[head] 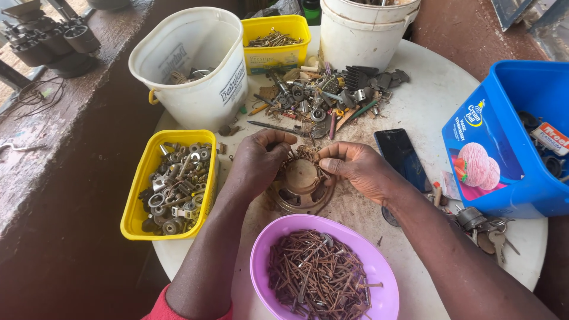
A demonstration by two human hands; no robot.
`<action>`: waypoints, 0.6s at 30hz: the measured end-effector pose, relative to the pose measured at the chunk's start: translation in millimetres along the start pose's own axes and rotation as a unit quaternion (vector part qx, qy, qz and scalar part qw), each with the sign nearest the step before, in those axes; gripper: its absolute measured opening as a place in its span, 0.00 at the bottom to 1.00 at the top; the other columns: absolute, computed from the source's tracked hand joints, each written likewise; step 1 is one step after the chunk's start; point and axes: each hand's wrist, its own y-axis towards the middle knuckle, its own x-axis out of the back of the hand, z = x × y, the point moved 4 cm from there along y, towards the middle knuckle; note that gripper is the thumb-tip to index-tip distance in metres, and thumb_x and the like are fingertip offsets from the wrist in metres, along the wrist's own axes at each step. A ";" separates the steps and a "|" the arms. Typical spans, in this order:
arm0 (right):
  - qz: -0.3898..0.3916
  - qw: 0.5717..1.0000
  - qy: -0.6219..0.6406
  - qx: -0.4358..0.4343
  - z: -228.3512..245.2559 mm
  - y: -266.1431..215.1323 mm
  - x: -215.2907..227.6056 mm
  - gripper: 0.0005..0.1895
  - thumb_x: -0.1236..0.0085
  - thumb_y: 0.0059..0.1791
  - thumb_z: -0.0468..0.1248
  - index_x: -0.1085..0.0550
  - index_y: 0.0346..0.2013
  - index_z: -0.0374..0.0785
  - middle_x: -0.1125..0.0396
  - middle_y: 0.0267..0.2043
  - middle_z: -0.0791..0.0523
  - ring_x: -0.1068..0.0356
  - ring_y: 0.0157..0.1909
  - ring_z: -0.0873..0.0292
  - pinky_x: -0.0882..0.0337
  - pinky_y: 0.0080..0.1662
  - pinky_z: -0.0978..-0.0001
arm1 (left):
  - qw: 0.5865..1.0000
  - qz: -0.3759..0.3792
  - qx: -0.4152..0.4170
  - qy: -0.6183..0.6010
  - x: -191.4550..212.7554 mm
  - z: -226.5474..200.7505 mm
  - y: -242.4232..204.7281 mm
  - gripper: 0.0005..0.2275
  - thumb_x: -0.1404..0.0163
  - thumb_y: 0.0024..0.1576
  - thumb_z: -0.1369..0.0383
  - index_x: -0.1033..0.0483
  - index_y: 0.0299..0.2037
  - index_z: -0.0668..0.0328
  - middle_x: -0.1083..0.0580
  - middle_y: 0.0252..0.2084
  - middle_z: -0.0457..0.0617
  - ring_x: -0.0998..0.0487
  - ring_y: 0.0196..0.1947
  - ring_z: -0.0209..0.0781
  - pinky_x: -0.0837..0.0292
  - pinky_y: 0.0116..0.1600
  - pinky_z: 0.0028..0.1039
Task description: Sorting through various metal hardware components and inspecting a small speaker on a table
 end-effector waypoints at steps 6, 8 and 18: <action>0.003 1.000 0.003 -0.014 14.8 -4.5 -7.9 0.16 0.40 0.54 0.30 0.22 0.56 0.26 0.24 0.44 0.50 0.23 0.43 0.59 0.16 0.43 0.65 | 0.997 -0.004 -0.050 0.066 3.9 -8.7 2.7 0.08 0.41 0.57 0.67 0.11 0.44 0.52 0.20 0.39 0.53 0.17 0.45 0.51 0.21 0.52 0.39; 0.007 1.000 -0.011 -0.008 15.3 -4.8 -7.1 0.16 0.40 0.54 0.30 0.22 0.57 0.26 0.24 0.45 0.49 0.23 0.43 0.59 0.16 0.43 0.64 | 0.990 0.001 -0.093 0.107 -0.5 -16.9 -1.6 0.10 0.42 0.57 0.65 0.12 0.46 0.49 0.21 0.38 0.54 0.17 0.43 0.55 0.21 0.51 0.44; 0.005 0.997 -0.074 0.024 21.9 -6.5 -10.1 0.17 0.39 0.55 0.33 0.20 0.56 0.27 0.23 0.46 0.44 0.21 0.45 0.55 0.15 0.43 0.59 | 0.966 0.063 -0.150 0.201 -17.5 -32.7 -4.7 0.11 0.46 0.56 0.59 0.14 0.47 0.37 0.26 0.51 0.48 0.27 0.61 0.58 0.34 0.67 0.53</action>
